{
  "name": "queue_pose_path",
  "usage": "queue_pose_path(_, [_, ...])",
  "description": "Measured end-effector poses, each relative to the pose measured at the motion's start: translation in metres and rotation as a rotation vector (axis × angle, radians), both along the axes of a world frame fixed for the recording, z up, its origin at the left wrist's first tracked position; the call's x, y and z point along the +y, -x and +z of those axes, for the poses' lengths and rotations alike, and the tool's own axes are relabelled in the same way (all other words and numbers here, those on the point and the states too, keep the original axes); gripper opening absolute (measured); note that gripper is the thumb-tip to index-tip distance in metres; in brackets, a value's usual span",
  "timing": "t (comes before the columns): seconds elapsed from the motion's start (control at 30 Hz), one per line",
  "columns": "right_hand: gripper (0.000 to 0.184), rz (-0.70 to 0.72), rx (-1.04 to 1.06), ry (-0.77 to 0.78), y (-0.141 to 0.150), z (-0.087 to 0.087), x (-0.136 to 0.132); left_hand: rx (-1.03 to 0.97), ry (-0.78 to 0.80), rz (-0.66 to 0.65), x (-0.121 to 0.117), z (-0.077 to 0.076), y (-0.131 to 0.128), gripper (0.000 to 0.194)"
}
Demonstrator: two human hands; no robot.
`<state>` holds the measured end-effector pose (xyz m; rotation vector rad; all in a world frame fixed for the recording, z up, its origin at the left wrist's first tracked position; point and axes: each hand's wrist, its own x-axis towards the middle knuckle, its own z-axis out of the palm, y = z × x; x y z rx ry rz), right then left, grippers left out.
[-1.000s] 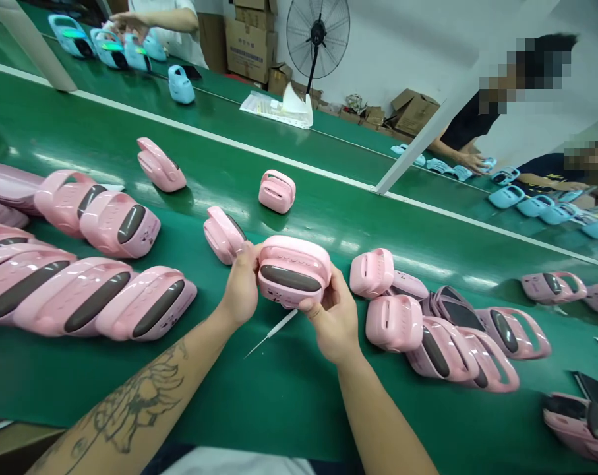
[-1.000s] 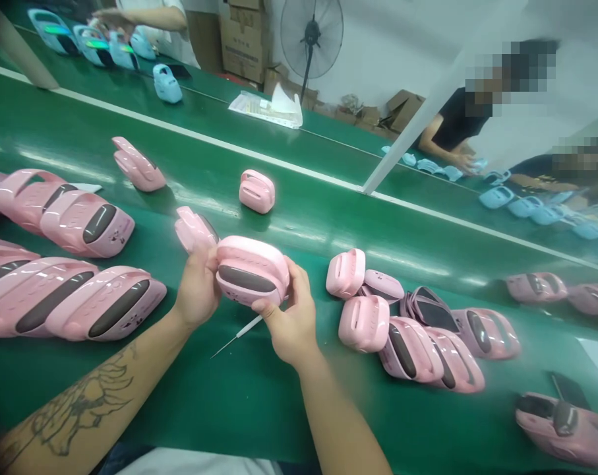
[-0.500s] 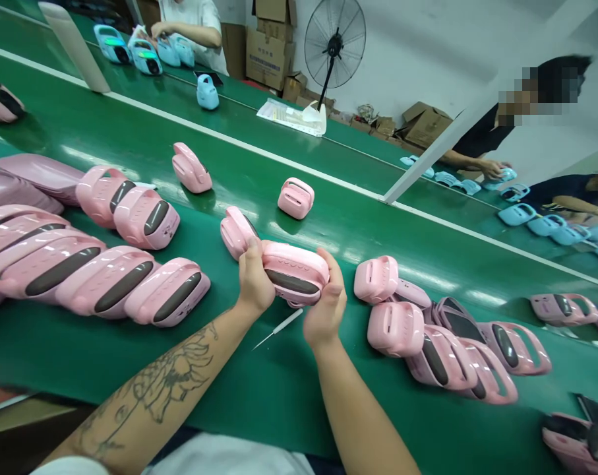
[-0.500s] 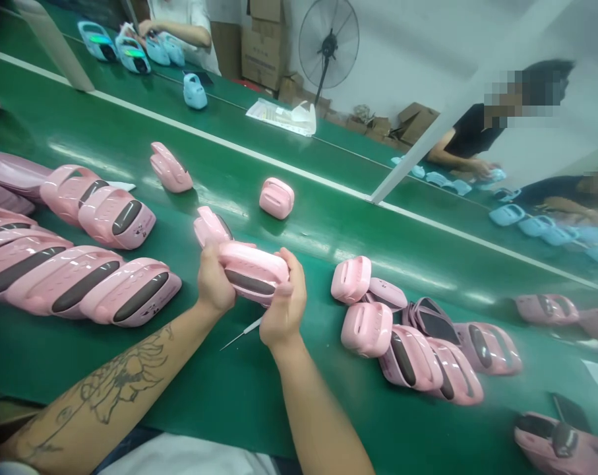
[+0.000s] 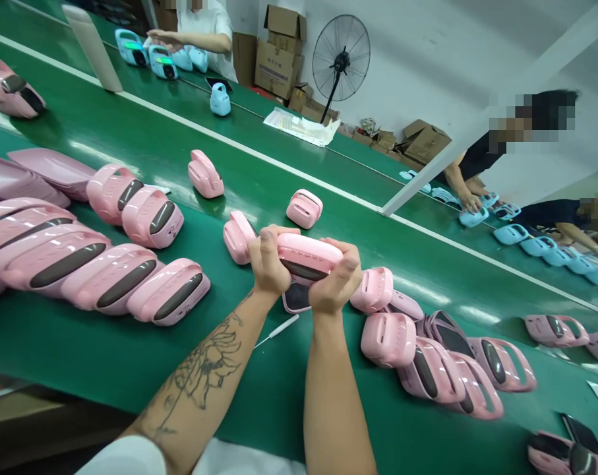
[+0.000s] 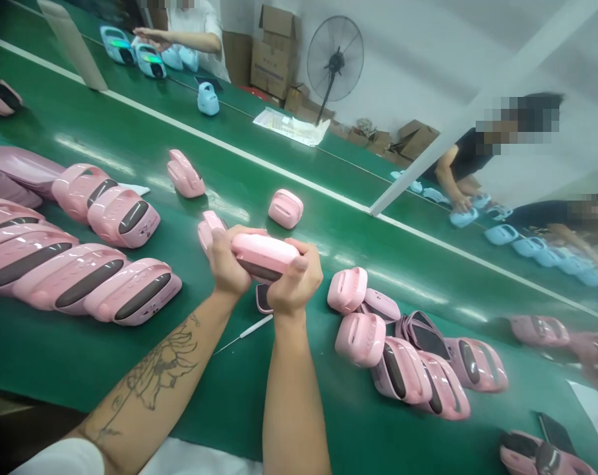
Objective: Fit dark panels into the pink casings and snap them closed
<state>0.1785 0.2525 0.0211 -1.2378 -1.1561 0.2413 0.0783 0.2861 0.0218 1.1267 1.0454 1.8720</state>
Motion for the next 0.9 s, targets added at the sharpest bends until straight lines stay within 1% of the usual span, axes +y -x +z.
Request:
queue_pose_path(0.07, [0.076, -0.018, 0.029, 0.041, 0.001, -0.008, 0.011, -0.059, 0.047, 0.007, 0.008, -0.006, -0.002, 0.082])
queue_pose_path(0.17, [0.079, 0.005, 0.096, 0.130, 0.004, -0.024, 0.023, -0.178, 0.199, -0.005, 0.022, -0.021, -0.003, 0.072])
queue_pose_path(0.23, [0.089, 0.064, 0.153, 0.173, 0.005, -0.032, 0.025, -0.262, 0.298, -0.019, 0.030, -0.027, -0.002, 0.065])
queue_pose_path(0.3, [0.096, 0.169, 0.185, 0.191, 0.000, -0.032, 0.022, -0.343, 0.381, -0.064, 0.036, -0.029, 0.000, 0.061])
queue_pose_path(0.33, [0.094, 0.231, 0.187, 0.193, -0.005, -0.030, 0.019, -0.376, 0.420, -0.103, 0.037, -0.028, 0.001, 0.060])
queue_pose_path(0.37, [0.088, 0.297, 0.181, 0.193, -0.011, -0.025, 0.016, -0.395, 0.453, -0.150, 0.039, -0.026, 0.002, 0.059])
queue_pose_path(0.43, [0.071, 0.452, 0.136, 0.222, -0.027, -0.012, 0.010, -0.406, 0.515, -0.253, 0.039, -0.020, 0.005, 0.058])
queue_pose_path(0.47, [0.070, 0.536, 0.098, 0.258, -0.035, -0.005, 0.007, -0.403, 0.544, -0.301, 0.039, -0.017, 0.007, 0.058])
queue_pose_path(0.5, [0.076, 0.608, 0.057, 0.307, -0.043, 0.001, 0.006, -0.394, 0.571, -0.345, 0.038, -0.014, 0.008, 0.059])
queue_pose_path(0.57, [0.087, 0.661, 0.021, 0.381, -0.057, 0.010, 0.005, -0.382, 0.613, -0.424, 0.036, -0.011, 0.009, 0.063])
queue_pose_path(0.6, [0.086, 0.633, 0.045, 0.399, -0.061, 0.011, 0.006, -0.341, 0.616, -0.462, 0.035, -0.011, 0.009, 0.066])
queue_pose_path(0.63, [0.081, 0.572, 0.094, 0.402, -0.064, 0.010, 0.008, -0.260, 0.603, -0.492, 0.034, -0.013, 0.009, 0.069])
queue_pose_path(0.7, [0.070, 0.405, 0.205, 0.402, -0.067, 0.003, 0.015, -0.033, 0.546, -0.515, 0.033, -0.018, 0.007, 0.072])
queue_pose_path(0.8, [0.068, 0.086, 0.270, 0.414, -0.070, -0.011, 0.030, 0.306, 0.490, -0.447, 0.030, -0.031, 0.003, 0.065])
queue_pose_path(0.83, [0.069, -0.028, 0.256, 0.418, -0.072, -0.016, 0.037, 0.379, 0.493, -0.428, 0.029, -0.036, 0.003, 0.065])
queue_pose_path(0.9, [0.071, -0.259, 0.214, 0.430, -0.077, -0.022, 0.054, 0.560, 0.482, -0.441, 0.025, -0.043, 0.005, 0.058])
